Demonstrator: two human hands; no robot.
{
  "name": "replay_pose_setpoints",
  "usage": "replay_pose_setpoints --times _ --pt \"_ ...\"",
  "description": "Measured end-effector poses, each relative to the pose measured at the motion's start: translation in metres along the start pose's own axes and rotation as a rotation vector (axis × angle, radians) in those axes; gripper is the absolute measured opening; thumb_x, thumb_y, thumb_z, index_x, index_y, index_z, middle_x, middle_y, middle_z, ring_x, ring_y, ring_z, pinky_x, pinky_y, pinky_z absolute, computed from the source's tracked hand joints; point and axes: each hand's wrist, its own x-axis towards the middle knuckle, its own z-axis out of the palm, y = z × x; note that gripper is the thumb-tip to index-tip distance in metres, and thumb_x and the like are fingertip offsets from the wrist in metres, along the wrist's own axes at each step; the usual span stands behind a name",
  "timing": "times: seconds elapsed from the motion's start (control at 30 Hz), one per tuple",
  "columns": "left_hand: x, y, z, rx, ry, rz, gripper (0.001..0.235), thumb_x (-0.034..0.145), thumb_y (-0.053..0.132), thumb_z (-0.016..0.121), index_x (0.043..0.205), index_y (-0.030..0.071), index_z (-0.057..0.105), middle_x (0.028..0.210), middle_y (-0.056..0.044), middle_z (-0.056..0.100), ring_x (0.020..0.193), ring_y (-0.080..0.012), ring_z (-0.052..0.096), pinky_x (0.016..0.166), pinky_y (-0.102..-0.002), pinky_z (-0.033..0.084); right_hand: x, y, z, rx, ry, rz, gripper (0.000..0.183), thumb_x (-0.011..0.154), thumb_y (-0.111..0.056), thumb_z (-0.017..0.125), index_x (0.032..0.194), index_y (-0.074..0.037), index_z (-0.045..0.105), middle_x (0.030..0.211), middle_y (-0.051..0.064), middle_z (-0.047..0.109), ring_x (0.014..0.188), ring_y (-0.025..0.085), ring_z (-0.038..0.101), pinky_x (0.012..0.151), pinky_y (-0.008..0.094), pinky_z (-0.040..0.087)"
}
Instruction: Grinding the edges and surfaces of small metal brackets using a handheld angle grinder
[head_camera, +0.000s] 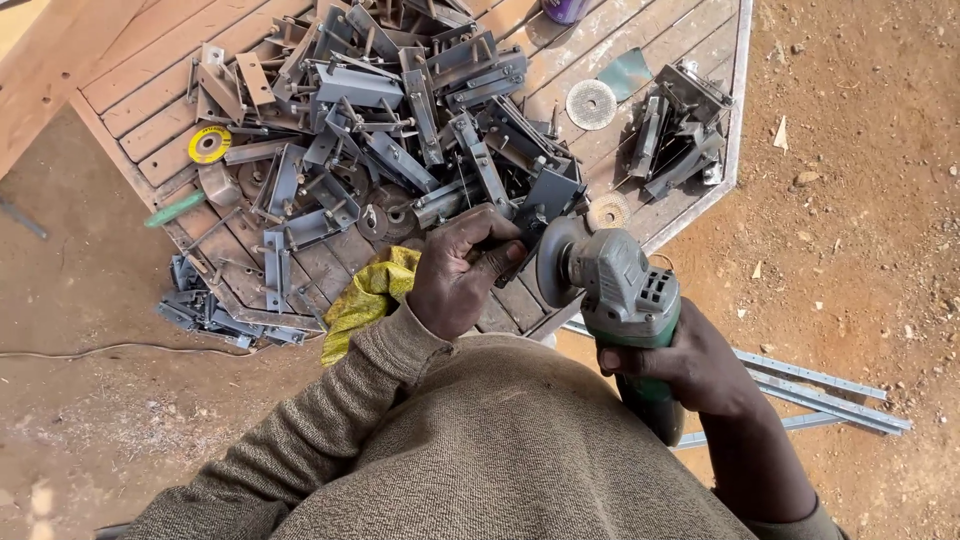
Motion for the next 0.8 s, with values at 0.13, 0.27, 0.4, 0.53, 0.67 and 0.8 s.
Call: replay_pose_setpoints --times 0.13,0.27,0.4,0.53,0.67,0.8 --pt "-0.001 0.007 0.003 -0.017 0.01 0.005 0.006 0.095 0.007 0.071 0.09 0.006 0.072 0.071 -0.007 0.061 0.077 -0.0153 0.067 0.071 -0.031 0.056 0.006 -0.006 0.002 0.016 -0.01 0.005 0.031 0.062 -0.003 0.088 0.091 0.003 0.075 0.065 0.017 0.074 0.053 0.021 0.071 0.053 0.036 0.059" --pt "-0.004 0.001 0.0 0.042 -0.049 -0.019 0.01 0.098 0.013 0.067 0.092 0.006 0.071 0.071 -0.012 0.062 0.075 -0.02 0.067 0.068 -0.035 0.054 0.009 -0.005 0.0 0.003 -0.033 0.072 0.03 0.062 -0.004 0.089 0.088 0.005 0.075 0.058 0.018 0.071 0.043 0.02 0.066 0.045 0.035 0.057" --pt "-0.013 -0.009 -0.001 0.042 -0.05 -0.144 0.017 0.103 0.011 0.056 0.094 0.004 0.068 0.068 -0.011 0.065 0.068 -0.0161 0.061 0.067 -0.034 0.054 0.005 0.003 -0.007 -0.048 -0.023 0.147 0.03 0.063 -0.006 0.09 0.087 0.006 0.076 0.056 0.02 0.071 0.04 0.021 0.065 0.041 0.035 0.056" --pt "-0.023 -0.018 0.0 0.015 -0.025 -0.197 0.016 0.106 0.013 0.051 0.097 0.001 0.058 0.062 -0.012 0.061 0.061 -0.0184 0.062 0.061 -0.034 0.054 -0.002 0.005 -0.011 -0.088 0.004 0.216 0.032 0.062 -0.007 0.091 0.087 0.007 0.077 0.058 0.022 0.073 0.043 0.025 0.068 0.043 0.038 0.058" --pt "-0.024 -0.019 -0.005 0.398 0.022 0.045 0.011 0.098 0.017 0.064 0.1 0.006 0.062 0.064 -0.017 0.063 0.063 -0.0367 0.063 0.075 -0.04 0.05 -0.002 -0.007 -0.006 -0.165 0.081 0.25 0.038 0.06 -0.01 0.093 0.091 0.006 0.078 0.066 0.022 0.075 0.056 0.03 0.074 0.056 0.044 0.062" --pt "-0.024 -0.03 -0.013 0.744 0.02 0.352 0.012 0.094 0.021 0.07 0.094 0.011 0.064 0.057 -0.01 0.062 0.055 -0.0299 0.064 0.078 -0.035 0.05 0.001 -0.025 0.008 -0.18 0.105 0.254 0.04 0.06 -0.01 0.093 0.094 0.005 0.078 0.07 0.022 0.076 0.061 0.032 0.076 0.062 0.047 0.064"
